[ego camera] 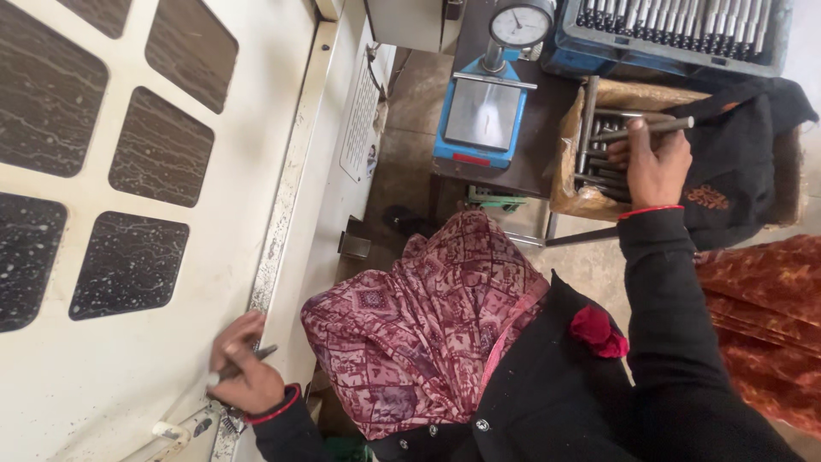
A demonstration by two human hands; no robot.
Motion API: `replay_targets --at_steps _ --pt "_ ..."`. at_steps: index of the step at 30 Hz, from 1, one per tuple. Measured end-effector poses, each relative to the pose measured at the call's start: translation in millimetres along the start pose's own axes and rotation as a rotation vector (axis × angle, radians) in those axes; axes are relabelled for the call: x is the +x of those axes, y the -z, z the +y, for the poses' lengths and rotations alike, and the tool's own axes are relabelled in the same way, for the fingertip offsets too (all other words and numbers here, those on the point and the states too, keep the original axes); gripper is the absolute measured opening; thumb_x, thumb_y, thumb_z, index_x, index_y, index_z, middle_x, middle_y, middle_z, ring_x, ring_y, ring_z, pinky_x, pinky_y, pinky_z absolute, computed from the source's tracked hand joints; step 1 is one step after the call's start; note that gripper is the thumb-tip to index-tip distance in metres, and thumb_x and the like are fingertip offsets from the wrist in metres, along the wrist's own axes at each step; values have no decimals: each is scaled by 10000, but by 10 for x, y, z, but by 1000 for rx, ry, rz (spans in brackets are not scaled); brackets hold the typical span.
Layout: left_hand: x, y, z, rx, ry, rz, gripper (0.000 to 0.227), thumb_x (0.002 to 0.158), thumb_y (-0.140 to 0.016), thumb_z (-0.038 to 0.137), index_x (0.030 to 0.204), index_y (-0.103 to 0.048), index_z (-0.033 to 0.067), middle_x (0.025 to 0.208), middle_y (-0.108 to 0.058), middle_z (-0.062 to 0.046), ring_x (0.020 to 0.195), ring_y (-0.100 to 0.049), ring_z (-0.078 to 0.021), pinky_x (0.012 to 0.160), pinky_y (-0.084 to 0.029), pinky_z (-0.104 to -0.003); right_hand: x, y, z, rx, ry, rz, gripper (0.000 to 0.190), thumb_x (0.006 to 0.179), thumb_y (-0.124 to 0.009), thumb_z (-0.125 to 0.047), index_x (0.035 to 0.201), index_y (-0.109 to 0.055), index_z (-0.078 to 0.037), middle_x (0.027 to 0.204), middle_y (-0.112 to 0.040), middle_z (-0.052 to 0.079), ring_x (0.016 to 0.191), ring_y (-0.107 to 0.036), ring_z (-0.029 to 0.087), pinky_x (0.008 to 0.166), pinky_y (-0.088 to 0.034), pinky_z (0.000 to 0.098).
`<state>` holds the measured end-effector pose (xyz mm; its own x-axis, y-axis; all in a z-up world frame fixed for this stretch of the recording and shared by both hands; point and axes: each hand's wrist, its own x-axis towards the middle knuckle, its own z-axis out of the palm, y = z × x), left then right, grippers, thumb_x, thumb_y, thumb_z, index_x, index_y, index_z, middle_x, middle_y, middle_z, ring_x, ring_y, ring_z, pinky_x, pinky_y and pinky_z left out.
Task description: The person picks up cylindrical metal rods from a cardboard box, places them into a machine, and then removes them. The person also uses a dial indicator to measure the rods and places them back into the box.
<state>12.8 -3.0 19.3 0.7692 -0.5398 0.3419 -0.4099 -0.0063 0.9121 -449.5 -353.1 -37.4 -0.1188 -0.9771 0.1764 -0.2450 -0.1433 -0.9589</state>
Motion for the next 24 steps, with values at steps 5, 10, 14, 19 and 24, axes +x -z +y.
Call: replay_targets --at_steps 5,10,14,19,24 --pt "72 -26 49 34 97 -34 619 1171 -449 428 987 -638 -131 1046 -724 -245 939 -752 -292 795 -619 -335 -7 1 -26 -42 -7 -28 122 1069 -660 0 1183 -628 27 937 -727 88 793 -731 126 669 -571 238" --pt "67 -61 77 96 64 -31 640 1173 -455 433 995 -652 -149 1061 -723 -249 947 -743 -298 797 -615 -339 13 10 -12 -31 -1 -58 122 1083 -648 -5 1202 -651 20 943 -728 77 809 -727 115 697 -567 231" --pt "47 -52 98 103 78 -28 622 1175 -458 412 1010 -648 -157 1060 -721 -250 945 -742 -299 810 -615 -339 17 9 17 -19 -42 -69 126 1096 -648 -50 1203 -685 7 925 -734 76 782 -706 100 670 -535 216" --pt "35 -71 120 85 55 -37 605 1186 -457 392 1026 -638 -163 1078 -711 -249 962 -734 -298 824 -617 -345 18 32 102 -16 -36 -62 138 1106 -652 -106 1183 -683 4 924 -737 71 784 -707 94 664 -537 217" --pt "24 -67 89 98 58 -24 610 1185 -453 392 1026 -641 -166 1071 -713 -249 965 -738 -297 817 -618 -347 60 59 141 16 -47 -77 155 1123 -630 -122 1186 -666 15 928 -737 79 784 -705 111 655 -535 225"
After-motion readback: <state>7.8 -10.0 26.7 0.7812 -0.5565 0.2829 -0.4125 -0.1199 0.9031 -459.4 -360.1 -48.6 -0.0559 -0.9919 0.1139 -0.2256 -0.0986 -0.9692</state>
